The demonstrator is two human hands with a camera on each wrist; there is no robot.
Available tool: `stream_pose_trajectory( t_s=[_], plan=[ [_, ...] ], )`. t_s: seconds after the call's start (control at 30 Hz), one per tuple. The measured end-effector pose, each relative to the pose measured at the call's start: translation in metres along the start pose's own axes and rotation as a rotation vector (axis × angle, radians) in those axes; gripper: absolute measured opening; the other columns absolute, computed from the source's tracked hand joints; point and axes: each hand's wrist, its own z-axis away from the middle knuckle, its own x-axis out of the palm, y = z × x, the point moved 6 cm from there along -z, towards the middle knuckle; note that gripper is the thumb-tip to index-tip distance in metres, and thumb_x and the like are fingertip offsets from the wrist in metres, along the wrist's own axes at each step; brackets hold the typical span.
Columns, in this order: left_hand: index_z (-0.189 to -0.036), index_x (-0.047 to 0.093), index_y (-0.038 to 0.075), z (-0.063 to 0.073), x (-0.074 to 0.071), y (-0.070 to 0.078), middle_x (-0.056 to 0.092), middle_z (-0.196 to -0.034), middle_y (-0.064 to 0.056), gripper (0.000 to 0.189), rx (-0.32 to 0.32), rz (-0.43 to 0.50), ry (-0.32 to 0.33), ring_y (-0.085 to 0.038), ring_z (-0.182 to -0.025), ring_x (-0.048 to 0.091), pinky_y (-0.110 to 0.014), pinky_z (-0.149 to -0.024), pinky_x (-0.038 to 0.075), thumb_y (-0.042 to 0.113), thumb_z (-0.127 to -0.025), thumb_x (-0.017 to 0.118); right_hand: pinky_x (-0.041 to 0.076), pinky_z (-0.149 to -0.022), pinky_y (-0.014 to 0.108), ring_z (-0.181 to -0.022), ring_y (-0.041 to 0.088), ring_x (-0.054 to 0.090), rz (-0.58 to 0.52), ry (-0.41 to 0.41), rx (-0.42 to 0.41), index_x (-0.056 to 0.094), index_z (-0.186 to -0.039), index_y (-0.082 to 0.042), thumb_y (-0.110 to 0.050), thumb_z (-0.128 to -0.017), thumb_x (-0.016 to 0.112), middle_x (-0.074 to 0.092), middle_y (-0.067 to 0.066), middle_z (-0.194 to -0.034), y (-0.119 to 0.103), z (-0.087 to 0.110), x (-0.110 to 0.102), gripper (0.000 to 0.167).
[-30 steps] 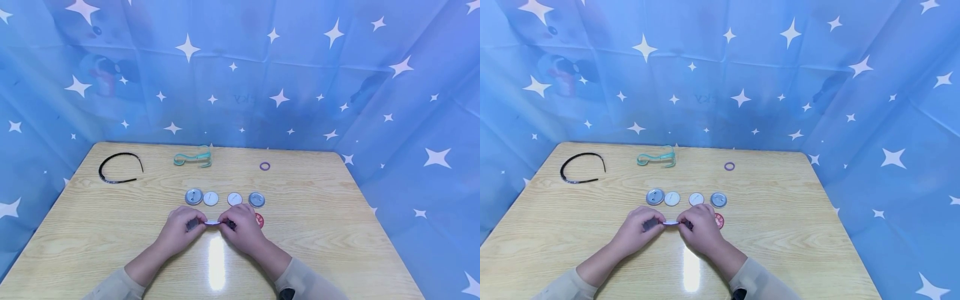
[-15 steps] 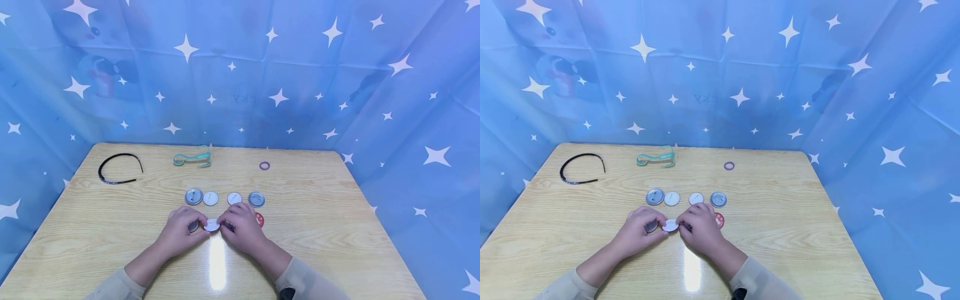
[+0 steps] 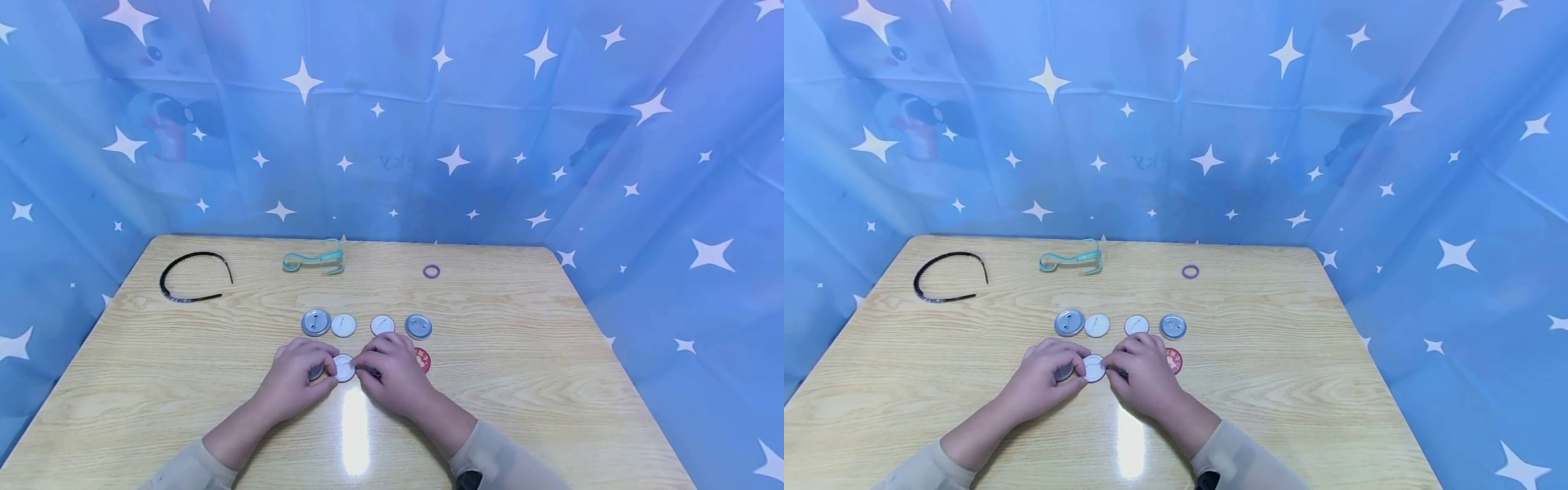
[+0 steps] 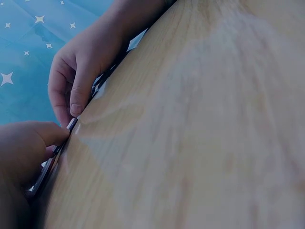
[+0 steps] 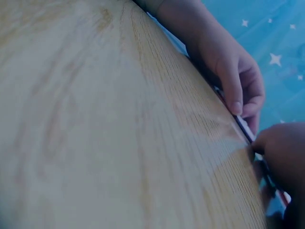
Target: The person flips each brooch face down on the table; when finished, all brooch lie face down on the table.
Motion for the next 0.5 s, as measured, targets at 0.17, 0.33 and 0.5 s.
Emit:
stream_pose_trajectory(
  t_s=[0.17, 0.33, 0.5],
  plan=[
    [-0.081, 0.065, 0.036, 0.0000, 0.0007, -0.0005, 0.076, -0.118, 0.011, 0.036, -0.007, -0.007, -0.011, -0.015, -0.111, 0.061, -0.051, -0.093, 0.039, 0.015, -0.077, 0.094, 0.042, -0.099, 0.048, -0.112, 0.016, 0.059, 0.003, 0.002, 0.000, 0.084, -0.102, -0.026, -0.023, -0.090, 0.085, 0.071, -0.010, -0.105, -0.0001, 0.0006, -0.0003, 0.012],
    [-0.082, 0.065, 0.036, -0.0001, 0.0003, 0.0001, 0.075, -0.119, 0.011, 0.035, -0.012, -0.002, -0.021, -0.016, -0.113, 0.061, -0.052, -0.095, 0.038, 0.015, -0.078, 0.094, 0.042, -0.100, 0.049, -0.111, 0.017, 0.060, -0.024, 0.053, -0.023, 0.083, -0.100, -0.024, -0.021, -0.088, 0.086, 0.071, -0.009, -0.104, -0.0008, 0.0013, -0.0044, 0.012],
    [-0.085, 0.068, 0.033, 0.0003, -0.0007, 0.0017, 0.075, -0.119, 0.011, 0.031, -0.009, -0.005, -0.012, -0.017, -0.113, 0.062, -0.053, -0.095, 0.039, 0.016, -0.079, 0.093, 0.042, -0.103, 0.050, -0.110, 0.019, 0.061, -0.024, 0.089, -0.025, 0.083, -0.099, -0.023, -0.022, -0.086, 0.085, 0.070, -0.007, -0.105, -0.0001, 0.0029, -0.0096, 0.013]
  ],
)
